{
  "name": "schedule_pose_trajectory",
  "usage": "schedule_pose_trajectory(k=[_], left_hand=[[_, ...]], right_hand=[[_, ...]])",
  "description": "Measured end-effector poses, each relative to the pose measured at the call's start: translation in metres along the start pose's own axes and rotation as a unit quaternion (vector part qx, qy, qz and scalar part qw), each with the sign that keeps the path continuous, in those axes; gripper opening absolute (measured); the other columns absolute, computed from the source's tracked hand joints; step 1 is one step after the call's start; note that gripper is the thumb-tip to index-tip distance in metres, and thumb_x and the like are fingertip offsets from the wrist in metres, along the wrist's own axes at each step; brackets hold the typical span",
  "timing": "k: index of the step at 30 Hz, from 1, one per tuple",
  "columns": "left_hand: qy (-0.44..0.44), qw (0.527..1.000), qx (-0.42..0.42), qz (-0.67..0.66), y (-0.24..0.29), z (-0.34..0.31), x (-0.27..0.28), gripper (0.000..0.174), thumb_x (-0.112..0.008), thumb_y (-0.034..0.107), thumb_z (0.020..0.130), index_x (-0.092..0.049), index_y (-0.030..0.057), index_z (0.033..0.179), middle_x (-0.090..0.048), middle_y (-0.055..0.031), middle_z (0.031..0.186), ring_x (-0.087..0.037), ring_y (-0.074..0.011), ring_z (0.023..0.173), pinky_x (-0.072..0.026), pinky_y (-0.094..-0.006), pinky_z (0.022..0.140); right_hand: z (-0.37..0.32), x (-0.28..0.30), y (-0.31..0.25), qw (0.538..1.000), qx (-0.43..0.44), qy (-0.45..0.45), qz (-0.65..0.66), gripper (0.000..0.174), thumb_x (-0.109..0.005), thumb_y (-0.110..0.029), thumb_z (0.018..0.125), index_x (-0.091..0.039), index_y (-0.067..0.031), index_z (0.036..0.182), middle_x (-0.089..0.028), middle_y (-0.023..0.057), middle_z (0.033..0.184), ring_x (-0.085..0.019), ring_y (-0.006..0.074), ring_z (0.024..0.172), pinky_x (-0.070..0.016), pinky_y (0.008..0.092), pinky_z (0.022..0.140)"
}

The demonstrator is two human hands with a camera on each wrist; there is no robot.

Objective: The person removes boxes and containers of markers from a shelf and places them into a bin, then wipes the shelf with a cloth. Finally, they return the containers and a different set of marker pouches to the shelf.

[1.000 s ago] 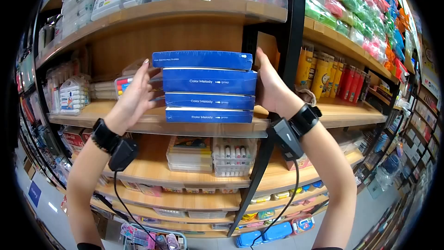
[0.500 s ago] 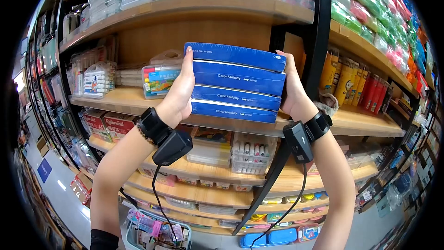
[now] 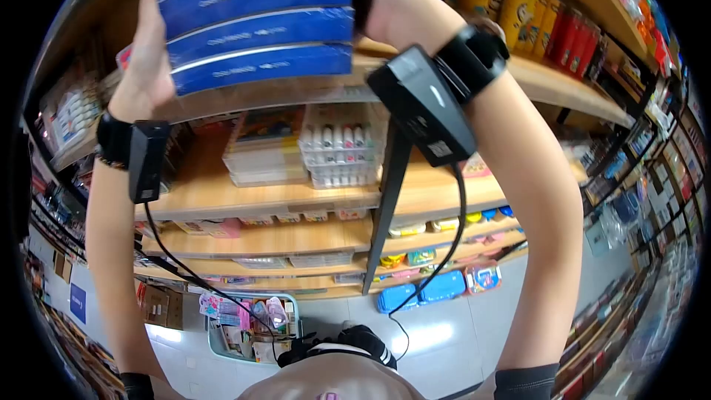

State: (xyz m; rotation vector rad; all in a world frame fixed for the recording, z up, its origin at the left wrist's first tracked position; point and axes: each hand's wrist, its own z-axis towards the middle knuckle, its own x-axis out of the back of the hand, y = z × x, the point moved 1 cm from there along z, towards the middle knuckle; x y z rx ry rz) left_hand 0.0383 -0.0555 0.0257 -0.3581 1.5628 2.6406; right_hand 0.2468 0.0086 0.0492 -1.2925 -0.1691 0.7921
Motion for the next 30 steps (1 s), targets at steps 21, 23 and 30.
schedule_pose_trajectory(k=[21, 23, 30], left_hand=[[0.271, 0.919, -0.284, 0.04, 0.009, -0.097, -0.001, 0.078, -0.037, 0.067, 0.083, -0.034, 0.0046, 0.129, -0.041, -0.0156, 0.128, -0.042, -0.0264, 0.116, -0.033, -0.037, 0.1], [0.325, 0.91, -0.259, -0.004, 0.012, -0.124, -0.016, 0.08, -0.036, 0.068, 0.083, -0.034, 0.0033, 0.13, -0.042, -0.0159, 0.127, -0.042, -0.0268, 0.117, -0.033, -0.0364, 0.1], [0.322, 0.913, -0.245, -0.044, -0.018, -0.227, 0.044, 0.076, -0.047, 0.056, 0.084, -0.027, 0.0027, 0.134, -0.037, -0.0152, 0.13, -0.038, -0.0273, 0.119, -0.0292, -0.0383, 0.101]], right_hand=[[-0.065, -0.04, 0.012, 0.929, 0.36, -0.09, -0.004, 0.046, -0.043, -0.048, 0.086, -0.048, -0.0056, 0.102, -0.052, 0.0105, 0.107, -0.047, 0.0173, 0.1, -0.0349, 0.0306, 0.092], [-0.088, -0.047, 0.019, 0.944, 0.322, -0.072, -0.011, 0.05, -0.045, -0.047, 0.084, -0.039, -0.0044, 0.11, -0.044, 0.0118, 0.114, -0.041, 0.0182, 0.106, -0.0304, 0.0308, 0.095], [-0.168, -0.083, 0.072, 0.982, 0.186, -0.038, -0.01, 0.084, -0.052, -0.042, 0.077, -0.008, -0.0006, 0.135, -0.018, 0.0161, 0.139, -0.019, 0.0213, 0.128, -0.0145, 0.0314, 0.105]])
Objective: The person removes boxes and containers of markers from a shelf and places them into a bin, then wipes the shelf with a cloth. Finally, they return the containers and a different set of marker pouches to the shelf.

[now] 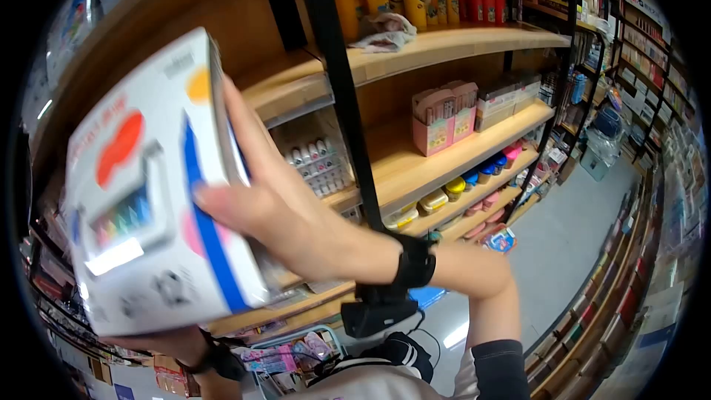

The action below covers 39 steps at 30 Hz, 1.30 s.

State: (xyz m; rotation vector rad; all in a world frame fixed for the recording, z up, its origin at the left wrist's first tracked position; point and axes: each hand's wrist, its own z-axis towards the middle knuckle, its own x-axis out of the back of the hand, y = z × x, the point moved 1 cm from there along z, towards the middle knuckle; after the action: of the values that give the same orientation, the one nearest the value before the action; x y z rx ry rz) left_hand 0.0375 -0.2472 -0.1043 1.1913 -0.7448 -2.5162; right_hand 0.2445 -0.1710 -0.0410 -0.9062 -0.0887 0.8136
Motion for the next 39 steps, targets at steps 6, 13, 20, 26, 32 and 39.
schedule_pose_trajectory(k=[6, 13, 20, 26, 32, 39], left_hand=[[-0.092, 0.981, 0.166, 0.026, 0.009, -0.038, 0.084, 0.079, -0.047, 0.058, 0.083, -0.024, 0.0042, 0.136, -0.031, -0.0156, 0.133, -0.032, -0.0293, 0.122, -0.0243, -0.0418, 0.101], [-0.174, 0.921, 0.344, 0.051, 0.025, -0.059, 0.143, 0.082, -0.047, 0.059, 0.082, -0.02, 0.0059, 0.138, -0.023, -0.016, 0.138, -0.024, -0.0317, 0.126, -0.0185, -0.0458, 0.102], [-0.207, 0.885, 0.411, 0.07, 0.043, -0.071, 0.186, 0.086, -0.048, 0.061, 0.081, -0.016, 0.0077, 0.14, -0.015, -0.0165, 0.142, -0.017, -0.0342, 0.13, -0.0128, -0.0499, 0.103], [-0.219, 0.879, 0.413, 0.093, 0.072, -0.074, 0.204, 0.089, -0.048, 0.063, 0.08, -0.013, 0.0092, 0.142, -0.009, -0.0169, 0.145, -0.01, -0.0362, 0.133, -0.0078, -0.0534, 0.104], [-0.3, 0.894, 0.282, 0.18, 0.122, -0.072, 0.206, 0.093, -0.048, 0.064, 0.079, -0.01, 0.0107, 0.144, -0.002, -0.0173, 0.149, -0.004, -0.0383, 0.136, -0.0029, -0.0569, 0.105], [-0.454, 0.764, 0.051, 0.456, 0.141, -0.059, 0.197, 0.091, -0.051, 0.062, 0.077, -0.021, 0.0055, 0.141, -0.009, -0.0254, 0.146, -0.005, -0.0445, 0.134, -0.0095, -0.0514, 0.106]], right_hand=[[-0.112, -0.037, 0.055, 0.979, -0.188, 0.049, 0.055, 0.093, -0.055, -0.04, 0.075, -0.002, 0.0004, 0.14, -0.013, 0.0168, 0.143, -0.015, 0.022, 0.131, -0.0125, 0.0315, 0.105], [-0.212, -0.04, 0.126, 0.902, -0.376, 0.172, 0.125, 0.088, -0.056, -0.04, 0.076, -0.008, 0.0, 0.137, -0.019, 0.0159, 0.137, -0.02, 0.0215, 0.125, -0.0171, 0.0313, 0.101], [-0.248, -0.05, 0.153, 0.866, -0.43, 0.219, 0.129, 0.082, -0.057, -0.039, 0.076, -0.013, -0.0003, 0.134, -0.024, 0.0151, 0.132, -0.026, 0.0211, 0.12, -0.0216, 0.0311, 0.097], [-0.264, -0.066, 0.174, 0.851, -0.458, 0.217, 0.141, 0.078, -0.057, -0.039, 0.077, -0.018, -0.0005, 0.132, -0.029, 0.0143, 0.128, -0.03, 0.0208, 0.115, -0.0255, 0.031, 0.094], [-0.265, -0.081, 0.184, 0.848, -0.473, 0.192, 0.143, 0.073, -0.058, -0.038, 0.077, -0.023, -0.0008, 0.129, -0.034, 0.0136, 0.123, -0.035, 0.0204, 0.11, -0.0294, 0.0308, 0.091], [-0.266, -0.097, 0.192, 0.85, -0.478, 0.16, 0.15, 0.068, -0.059, -0.038, 0.078, -0.029, -0.0011, 0.127, -0.039, 0.0127, 0.118, -0.04, 0.02, 0.105, -0.034, 0.0307, 0.087]])
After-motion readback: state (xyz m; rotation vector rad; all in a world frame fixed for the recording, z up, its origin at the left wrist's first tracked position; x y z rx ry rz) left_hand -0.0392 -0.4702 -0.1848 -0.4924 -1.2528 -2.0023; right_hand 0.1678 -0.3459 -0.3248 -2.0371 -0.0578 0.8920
